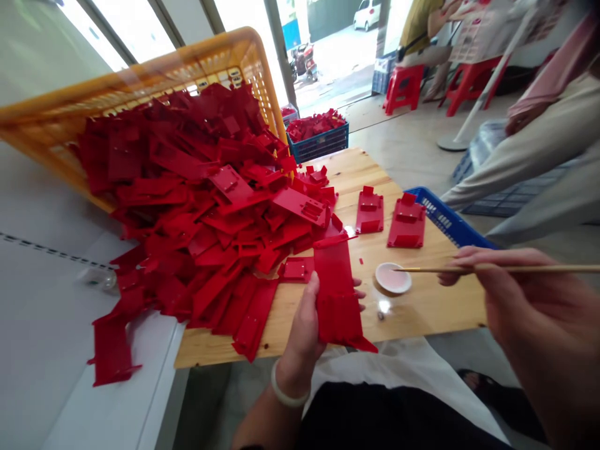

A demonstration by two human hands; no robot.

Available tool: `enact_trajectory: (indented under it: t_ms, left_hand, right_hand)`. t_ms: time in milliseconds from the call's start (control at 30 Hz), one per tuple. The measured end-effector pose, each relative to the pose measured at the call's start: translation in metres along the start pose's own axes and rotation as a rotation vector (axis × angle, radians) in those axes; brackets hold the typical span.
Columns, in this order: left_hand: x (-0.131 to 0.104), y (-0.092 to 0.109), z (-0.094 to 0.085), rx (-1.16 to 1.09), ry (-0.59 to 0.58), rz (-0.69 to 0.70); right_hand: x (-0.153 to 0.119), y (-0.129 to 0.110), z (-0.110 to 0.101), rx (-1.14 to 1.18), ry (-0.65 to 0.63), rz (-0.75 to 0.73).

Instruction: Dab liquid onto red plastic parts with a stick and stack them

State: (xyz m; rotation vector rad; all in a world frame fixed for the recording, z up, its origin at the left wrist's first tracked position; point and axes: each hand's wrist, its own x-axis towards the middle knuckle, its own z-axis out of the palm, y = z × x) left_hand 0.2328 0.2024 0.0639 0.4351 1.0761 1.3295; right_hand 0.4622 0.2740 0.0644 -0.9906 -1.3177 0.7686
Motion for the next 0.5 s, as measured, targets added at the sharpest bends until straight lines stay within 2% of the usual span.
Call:
enact_trajectory:
  t_ms: [67, 200, 367, 500]
  left_hand:
    - [-0.005, -0.004, 0.004, 0.033, 0.018, 0.024]
    - [-0.011, -0.006, 0.009, 0.142, 0.042, 0.068]
    - [-0.012, -0.004, 0.012, 0.264, 0.072, 0.099]
    - [-0.015, 0.0, 0.015, 0.309, 0.093, 0.094]
  right_hand:
    - [-0.01, -0.013, 0.006, 0.058, -0.018, -0.085]
    - [-0.02, -0.02, 0.019, 0.102, -0.167, -0.259]
    - [-0.016, -0.022, 0.029, 0.129, -0.299, -0.309]
    - [-0.013, -0.022, 0.031, 0.113, -0.318, -0.377]
